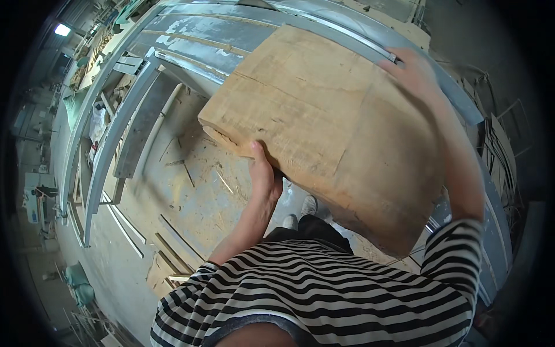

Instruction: Operating a sliding table saw to trim and cut wooden panels in a factory.

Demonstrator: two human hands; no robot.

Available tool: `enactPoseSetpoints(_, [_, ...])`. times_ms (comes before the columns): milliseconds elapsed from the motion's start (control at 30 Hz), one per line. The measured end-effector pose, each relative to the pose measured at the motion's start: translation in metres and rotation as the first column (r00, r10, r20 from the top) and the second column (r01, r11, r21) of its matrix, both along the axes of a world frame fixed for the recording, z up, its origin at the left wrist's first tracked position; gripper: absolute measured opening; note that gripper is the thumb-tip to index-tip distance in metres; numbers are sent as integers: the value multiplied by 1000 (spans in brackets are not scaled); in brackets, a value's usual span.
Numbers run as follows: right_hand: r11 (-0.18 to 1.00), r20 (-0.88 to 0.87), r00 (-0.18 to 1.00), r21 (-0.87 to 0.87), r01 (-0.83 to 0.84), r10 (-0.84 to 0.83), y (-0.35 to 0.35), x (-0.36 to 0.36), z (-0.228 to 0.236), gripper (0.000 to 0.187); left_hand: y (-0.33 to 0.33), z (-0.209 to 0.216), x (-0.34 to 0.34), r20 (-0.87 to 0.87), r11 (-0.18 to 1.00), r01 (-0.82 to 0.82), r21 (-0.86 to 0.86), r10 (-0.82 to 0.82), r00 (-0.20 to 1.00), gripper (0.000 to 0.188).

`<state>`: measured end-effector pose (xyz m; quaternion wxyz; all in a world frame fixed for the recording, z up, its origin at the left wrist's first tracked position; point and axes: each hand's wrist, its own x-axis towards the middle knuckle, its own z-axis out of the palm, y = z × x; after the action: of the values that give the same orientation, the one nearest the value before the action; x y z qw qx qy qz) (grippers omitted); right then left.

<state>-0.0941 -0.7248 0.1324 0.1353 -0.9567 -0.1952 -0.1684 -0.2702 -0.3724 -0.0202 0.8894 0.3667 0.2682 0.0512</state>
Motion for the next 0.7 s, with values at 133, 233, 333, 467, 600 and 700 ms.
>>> enactPoseSetpoints(133, [687, 511, 671, -197, 700, -537, -158, -148, -35, 54, 2, 1, 3, -11, 996, 21, 90, -20, 1000, 64])
enactPoseSetpoints(233, [37, 202, 9, 136, 990, -979, -283, -305, -110, 75, 3, -5, 4, -19, 992, 24, 123, -22, 1000, 63])
enactPoseSetpoints(333, [3, -112, -212, -890, 456, -971, -363, -413, -197, 73, 17, -5, 7, 27, 975, 139, 175, -145, 989, 70])
enactPoseSetpoints(467, [115, -101, 65, -634, 765, -993, -369, -482, -275, 81, 41, 4, 29, -59, 894, 406, 190, -402, 914, 77])
enactPoseSetpoints(600, [-81, -225, -151, -295, 952, -963, -346, -490, -244, 85, 61, 26, 35, -114, 893, 396, 214, -380, 918, 67])
enactPoseSetpoints(700, [-399, -440, -344, 37, 916, -830, -333, -481, -223, 57, 70, 37, 37, -117, 909, 360, 211, -343, 932, 64])
